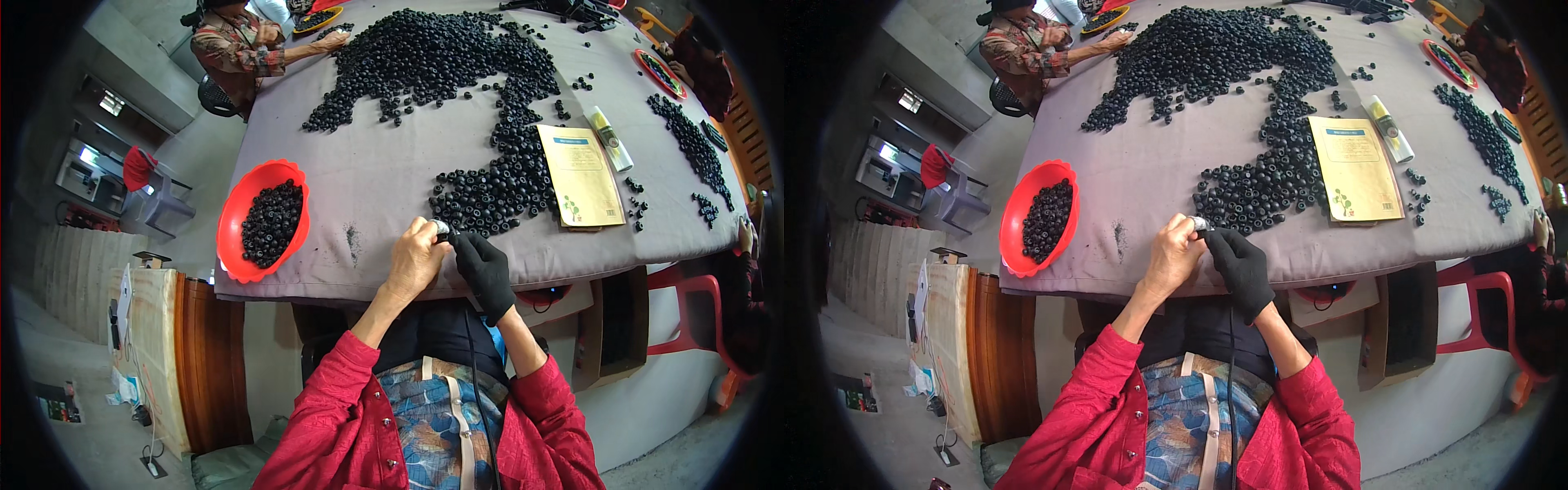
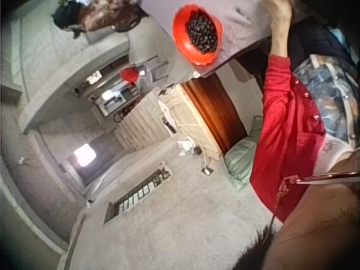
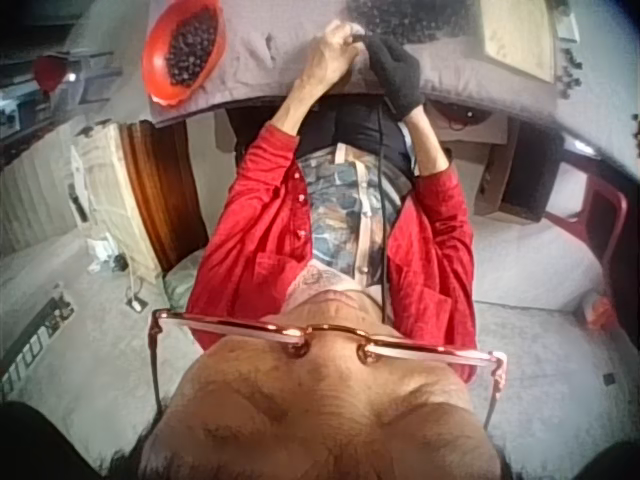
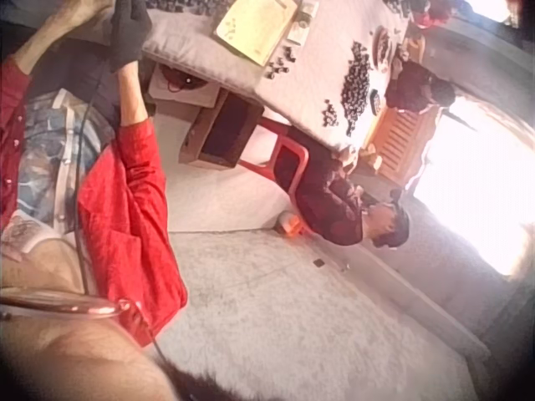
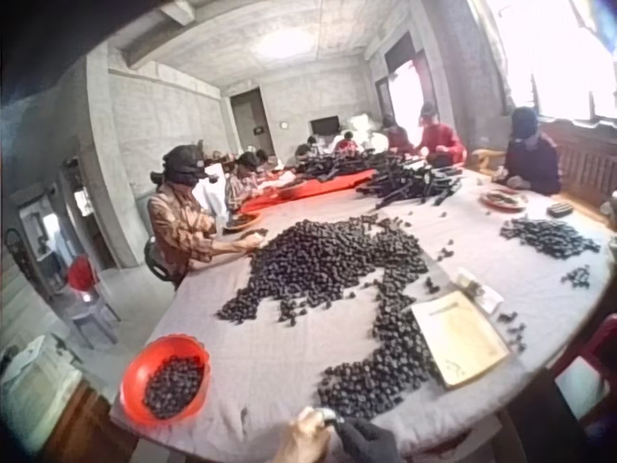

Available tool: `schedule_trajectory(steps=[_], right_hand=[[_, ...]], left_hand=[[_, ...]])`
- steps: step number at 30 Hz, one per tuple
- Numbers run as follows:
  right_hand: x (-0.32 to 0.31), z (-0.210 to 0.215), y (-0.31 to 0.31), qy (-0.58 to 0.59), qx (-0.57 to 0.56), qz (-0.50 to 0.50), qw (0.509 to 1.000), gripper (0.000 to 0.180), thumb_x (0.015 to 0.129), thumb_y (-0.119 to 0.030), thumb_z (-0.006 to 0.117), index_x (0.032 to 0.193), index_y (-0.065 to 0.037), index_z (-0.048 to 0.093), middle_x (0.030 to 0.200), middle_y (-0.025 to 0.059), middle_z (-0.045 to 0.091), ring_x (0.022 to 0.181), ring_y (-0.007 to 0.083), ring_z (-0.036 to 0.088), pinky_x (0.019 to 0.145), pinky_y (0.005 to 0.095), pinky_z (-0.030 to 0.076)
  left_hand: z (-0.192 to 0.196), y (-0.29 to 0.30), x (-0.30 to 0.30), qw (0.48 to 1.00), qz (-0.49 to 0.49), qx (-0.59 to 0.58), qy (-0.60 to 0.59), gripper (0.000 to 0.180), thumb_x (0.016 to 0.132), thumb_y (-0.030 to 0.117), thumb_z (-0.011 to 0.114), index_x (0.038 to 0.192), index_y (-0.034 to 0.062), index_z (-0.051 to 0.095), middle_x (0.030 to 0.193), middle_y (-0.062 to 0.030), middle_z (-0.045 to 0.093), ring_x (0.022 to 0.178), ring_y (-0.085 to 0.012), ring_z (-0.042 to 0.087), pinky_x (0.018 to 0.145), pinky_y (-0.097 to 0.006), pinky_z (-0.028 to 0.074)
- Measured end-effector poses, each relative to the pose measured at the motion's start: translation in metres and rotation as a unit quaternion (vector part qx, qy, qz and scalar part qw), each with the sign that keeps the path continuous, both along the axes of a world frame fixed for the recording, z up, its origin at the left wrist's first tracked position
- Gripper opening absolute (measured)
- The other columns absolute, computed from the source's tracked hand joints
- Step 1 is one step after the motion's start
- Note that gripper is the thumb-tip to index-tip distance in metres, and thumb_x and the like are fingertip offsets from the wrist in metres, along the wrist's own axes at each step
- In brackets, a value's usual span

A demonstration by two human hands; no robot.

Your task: Assembling small black O-rings onto silver components at a table.

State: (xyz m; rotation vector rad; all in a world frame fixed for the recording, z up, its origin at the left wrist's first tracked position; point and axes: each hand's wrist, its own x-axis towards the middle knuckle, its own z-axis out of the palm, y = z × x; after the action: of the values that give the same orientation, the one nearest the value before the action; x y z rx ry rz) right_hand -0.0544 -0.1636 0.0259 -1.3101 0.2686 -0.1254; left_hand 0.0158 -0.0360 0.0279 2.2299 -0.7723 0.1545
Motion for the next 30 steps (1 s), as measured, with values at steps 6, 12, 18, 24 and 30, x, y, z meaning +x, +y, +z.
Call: schedule_trajectory(steps=[6,12,18,24,30], right_hand=[[0.001,-0.006,0.001,-0.021,-0.032,-0.007,0.999,0.022,0.09,-0.02,0.055,0.101,-0.003,0.063,0.071,-0.0063,0.051,0.061,0.001,0.042,0.053,0.0179,0.035],[0.001,-0.001,0.003,-0.003,-0.021,-0.004,1.0,0.023,0.091,-0.021,0.053,0.1,-0.002,0.062,0.071,-0.007,0.049,0.06,0.0011,0.04,0.053,0.0173,0.033],[-0.001,0.001,0.002,0.004,-0.022,0.0,1.0,0.023,0.09,-0.021,0.054,0.101,-0.002,0.062,0.07,-0.0068,0.049,0.06,0.0013,0.04,0.052,0.0174,0.033],[0.0,0.002,0.003,0.006,-0.033,0.005,0.999,0.024,0.09,-0.022,0.056,0.101,-0.002,0.062,0.069,-0.0062,0.049,0.06,0.0014,0.041,0.052,0.0178,0.033],[-0.002,0.0,0.006,-0.024,-0.082,-0.002,0.996,0.024,0.089,-0.02,0.057,0.103,-0.002,0.062,0.069,-0.0059,0.051,0.06,0.0014,0.042,0.053,0.0177,0.034]], left_hand=[[-0.003,-0.01,-0.003,0.997,0.007,0.058,-0.048,0.018,0.074,0.001,0.058,0.088,0.0006,0.048,0.085,-0.0182,0.049,0.069,-0.0381,0.056,0.06,-0.045,0.048],[-0.015,0.0,-0.008,0.997,0.022,0.033,-0.067,0.013,0.077,-0.002,0.054,0.088,-0.0003,0.046,0.081,-0.0196,0.048,0.068,-0.0403,0.053,0.056,-0.047,0.045],[-0.009,0.006,-0.008,0.998,-0.004,0.036,-0.057,0.011,0.081,-0.001,0.053,0.089,-0.0014,0.047,0.083,-0.0193,0.047,0.069,-0.0392,0.054,0.057,-0.045,0.045],[-0.005,0.011,-0.007,0.995,0.012,0.004,-0.095,0.007,0.08,-0.003,0.054,0.085,-0.0015,0.05,0.08,-0.0165,0.053,0.066,-0.0323,0.057,0.055,-0.038,0.046],[0.009,0.008,-0.015,0.962,0.002,-0.188,0.196,0.007,0.081,-0.002,0.057,0.088,-0.0016,0.055,0.064,-0.0083,0.06,0.055,-0.0179,0.059,0.052,-0.032,0.046]])
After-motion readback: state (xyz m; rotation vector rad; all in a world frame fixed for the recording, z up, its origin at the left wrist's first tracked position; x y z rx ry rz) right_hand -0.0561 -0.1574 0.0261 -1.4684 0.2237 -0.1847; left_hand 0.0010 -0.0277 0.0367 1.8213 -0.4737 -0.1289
